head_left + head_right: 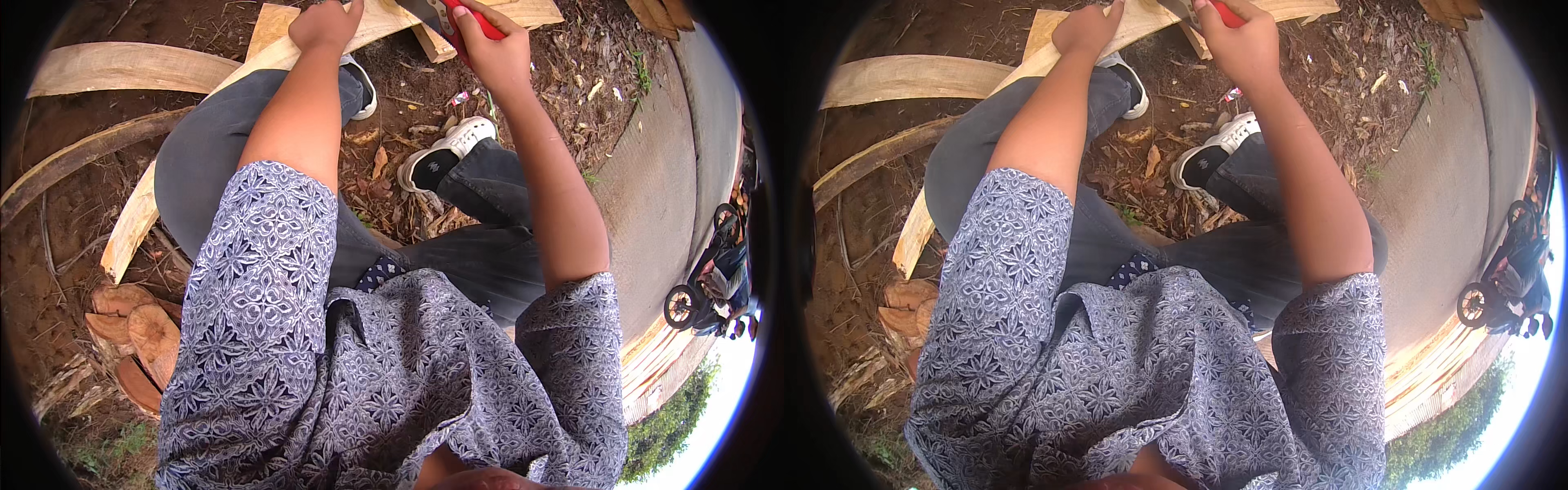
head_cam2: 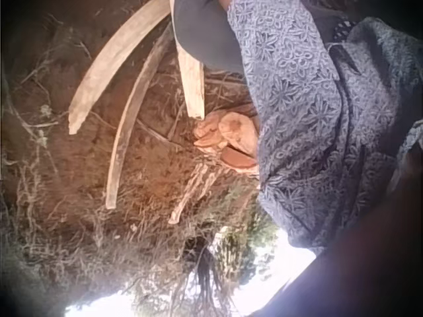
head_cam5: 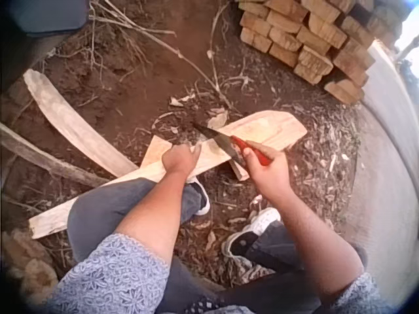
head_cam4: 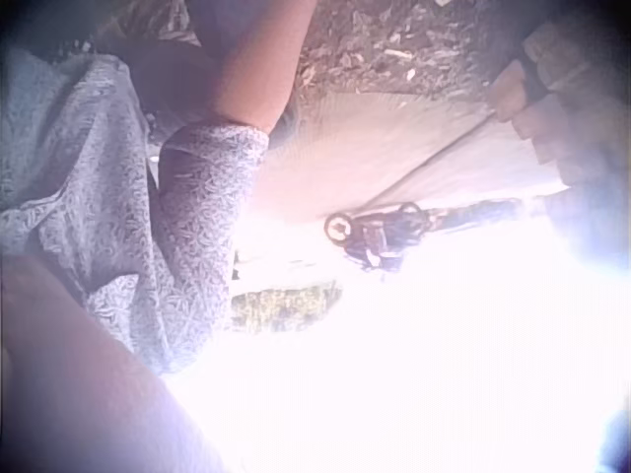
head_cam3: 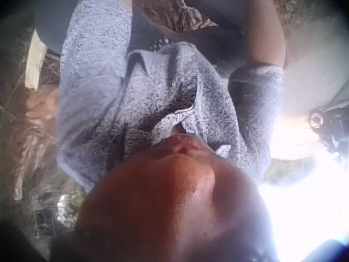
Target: The person sits on the ground and uses a red hand saw to cut a piece of light-colored wood. They hold the wood with their left hand and saw with their right, then inspect the cut piece and place it on a pile of other wood pieces.
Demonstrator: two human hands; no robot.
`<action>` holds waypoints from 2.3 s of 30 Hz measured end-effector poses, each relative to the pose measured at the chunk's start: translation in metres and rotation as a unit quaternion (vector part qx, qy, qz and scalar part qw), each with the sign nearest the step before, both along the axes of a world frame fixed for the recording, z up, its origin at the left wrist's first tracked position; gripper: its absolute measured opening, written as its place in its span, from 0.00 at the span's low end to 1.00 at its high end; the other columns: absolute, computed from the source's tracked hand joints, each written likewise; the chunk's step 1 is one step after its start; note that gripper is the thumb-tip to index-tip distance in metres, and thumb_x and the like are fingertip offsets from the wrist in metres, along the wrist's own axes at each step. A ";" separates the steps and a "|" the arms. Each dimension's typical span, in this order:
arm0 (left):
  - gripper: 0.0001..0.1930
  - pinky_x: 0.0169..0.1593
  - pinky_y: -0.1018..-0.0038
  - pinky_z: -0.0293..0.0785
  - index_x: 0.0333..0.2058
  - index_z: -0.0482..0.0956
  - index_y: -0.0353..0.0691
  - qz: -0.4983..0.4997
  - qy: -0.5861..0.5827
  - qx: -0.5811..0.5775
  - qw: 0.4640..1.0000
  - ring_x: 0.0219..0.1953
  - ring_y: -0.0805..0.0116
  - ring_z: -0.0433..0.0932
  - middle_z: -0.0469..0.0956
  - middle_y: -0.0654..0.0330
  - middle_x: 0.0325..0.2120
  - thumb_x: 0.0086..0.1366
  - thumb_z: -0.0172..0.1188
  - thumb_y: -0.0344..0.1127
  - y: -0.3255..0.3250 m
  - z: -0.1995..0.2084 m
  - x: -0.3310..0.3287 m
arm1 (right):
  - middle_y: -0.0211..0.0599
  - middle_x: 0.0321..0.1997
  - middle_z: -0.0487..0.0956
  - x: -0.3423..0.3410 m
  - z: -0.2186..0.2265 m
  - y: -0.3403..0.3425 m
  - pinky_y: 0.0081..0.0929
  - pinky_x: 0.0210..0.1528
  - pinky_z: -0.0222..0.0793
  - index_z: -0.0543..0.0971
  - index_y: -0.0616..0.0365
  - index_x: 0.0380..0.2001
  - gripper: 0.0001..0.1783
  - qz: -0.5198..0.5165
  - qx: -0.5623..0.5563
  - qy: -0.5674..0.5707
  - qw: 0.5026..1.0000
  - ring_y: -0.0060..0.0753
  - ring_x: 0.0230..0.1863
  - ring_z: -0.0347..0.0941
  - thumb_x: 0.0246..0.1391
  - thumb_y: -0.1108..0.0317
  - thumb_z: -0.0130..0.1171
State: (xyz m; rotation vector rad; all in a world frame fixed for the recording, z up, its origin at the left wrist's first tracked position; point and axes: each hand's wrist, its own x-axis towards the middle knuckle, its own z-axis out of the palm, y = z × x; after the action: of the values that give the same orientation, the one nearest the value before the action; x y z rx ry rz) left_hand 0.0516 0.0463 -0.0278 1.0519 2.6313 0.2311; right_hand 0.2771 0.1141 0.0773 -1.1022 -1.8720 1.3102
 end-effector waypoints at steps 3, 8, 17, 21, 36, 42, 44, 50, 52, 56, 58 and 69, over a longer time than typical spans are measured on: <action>0.35 0.46 0.55 0.81 0.38 0.90 0.42 -0.007 0.003 -0.013 1.000 0.42 0.50 0.87 0.87 0.49 0.35 0.68 0.48 0.69 0.007 0.002 0.007 | 0.36 0.42 0.87 0.035 -0.039 -0.018 0.20 0.46 0.75 0.81 0.60 0.58 0.25 -0.013 -0.005 -0.002 1.000 0.19 0.40 0.79 0.64 0.57 0.66; 0.35 0.49 0.56 0.80 0.40 0.90 0.41 -0.011 -0.020 -0.038 0.999 0.45 0.49 0.86 0.87 0.48 0.37 0.68 0.47 0.69 0.004 0.011 0.004 | 0.35 0.51 0.83 0.080 -0.079 -0.032 0.22 0.51 0.75 0.77 0.58 0.64 0.27 0.002 -0.085 0.018 0.996 0.20 0.47 0.78 0.65 0.60 0.66; 0.38 0.47 0.57 0.81 0.36 0.90 0.37 0.035 -0.022 -0.020 0.999 0.43 0.48 0.86 0.87 0.45 0.35 0.66 0.50 0.71 -0.001 0.008 0.004 | 0.28 0.33 0.83 0.060 -0.038 -0.030 0.19 0.37 0.72 0.81 0.55 0.60 0.24 0.024 -0.090 -0.026 0.995 0.15 0.33 0.75 0.65 0.57 0.65; 0.37 0.45 0.56 0.81 0.35 0.90 0.38 0.032 -0.018 -0.014 0.999 0.41 0.48 0.87 0.87 0.45 0.34 0.65 0.51 0.71 0.003 0.011 0.007 | 0.30 0.29 0.82 0.051 -0.011 -0.026 0.20 0.35 0.72 0.83 0.54 0.58 0.24 0.028 0.015 -0.072 0.997 0.15 0.31 0.75 0.64 0.55 0.66; 0.35 0.40 0.55 0.81 0.35 0.91 0.43 0.012 0.035 0.012 0.999 0.36 0.50 0.87 0.87 0.49 0.30 0.66 0.50 0.71 -0.001 0.009 0.012 | 0.32 0.36 0.85 0.043 0.071 -0.020 0.15 0.39 0.73 0.85 0.60 0.53 0.21 0.016 0.054 -0.136 0.989 0.15 0.34 0.77 0.63 0.56 0.67; 0.33 0.40 0.54 0.80 0.37 0.89 0.43 0.000 0.073 0.047 0.996 0.36 0.50 0.87 0.87 0.49 0.29 0.68 0.50 0.69 -0.002 -0.007 0.005 | 0.34 0.35 0.85 0.022 0.001 -0.005 0.20 0.40 0.75 0.86 0.63 0.48 0.18 -0.026 0.072 -0.075 0.994 0.20 0.35 0.79 0.63 0.59 0.66; 0.34 0.41 0.53 0.80 0.37 0.89 0.42 0.010 0.060 0.062 0.996 0.36 0.49 0.86 0.86 0.49 0.29 0.68 0.50 0.69 -0.006 0.001 0.003 | 0.27 0.35 0.85 0.036 -0.014 -0.016 0.15 0.38 0.72 0.82 0.61 0.58 0.24 -0.003 0.019 -0.037 0.999 0.12 0.35 0.76 0.65 0.59 0.66; 0.37 0.46 0.54 0.80 0.36 0.90 0.40 0.001 0.010 -0.005 1.000 0.41 0.48 0.86 0.87 0.46 0.34 0.68 0.47 0.71 0.004 0.006 0.004 | 0.24 0.42 0.82 0.092 -0.081 -0.045 0.16 0.42 0.71 0.77 0.55 0.65 0.27 0.012 -0.132 0.023 0.991 0.12 0.38 0.73 0.66 0.59 0.66; 0.37 0.47 0.54 0.80 0.38 0.90 0.40 0.001 -0.005 -0.015 1.000 0.43 0.48 0.86 0.87 0.46 0.36 0.68 0.47 0.70 0.005 0.006 -0.001 | 0.25 0.43 0.82 0.096 -0.089 -0.044 0.17 0.43 0.72 0.76 0.55 0.66 0.28 0.020 -0.120 0.028 0.992 0.13 0.39 0.74 0.66 0.59 0.66; 0.37 0.51 0.53 0.79 0.41 0.89 0.40 0.021 -0.040 -0.024 0.999 0.47 0.47 0.85 0.87 0.45 0.40 0.68 0.47 0.70 0.004 0.006 -0.006 | 0.27 0.45 0.83 0.093 -0.087 -0.039 0.19 0.45 0.73 0.77 0.55 0.66 0.28 0.030 -0.121 0.011 0.992 0.15 0.40 0.75 0.66 0.60 0.66; 0.37 0.52 0.53 0.79 0.42 0.89 0.41 0.018 -0.046 -0.040 0.998 0.48 0.47 0.85 0.86 0.45 0.42 0.68 0.47 0.70 0.003 0.008 -0.007 | 0.28 0.45 0.84 0.088 -0.075 -0.039 0.19 0.46 0.73 0.77 0.55 0.65 0.27 0.033 -0.106 -0.009 0.994 0.15 0.40 0.76 0.65 0.60 0.66; 0.40 0.57 0.54 0.76 0.49 0.86 0.39 -0.003 -0.064 -0.080 0.995 0.54 0.47 0.82 0.85 0.45 0.48 0.68 0.44 0.71 0.011 0.012 -0.013 | 0.26 0.35 0.82 0.078 -0.048 -0.043 0.18 0.38 0.71 0.79 0.56 0.62 0.26 0.011 -0.054 -0.004 0.998 0.12 0.34 0.73 0.64 0.59 0.67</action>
State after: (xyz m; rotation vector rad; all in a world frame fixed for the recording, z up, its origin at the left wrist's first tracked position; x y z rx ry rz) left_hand 0.0381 0.0577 -0.0161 0.9577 2.4854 0.0806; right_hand 0.3550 0.0713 0.0293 -1.1465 -1.8430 1.4358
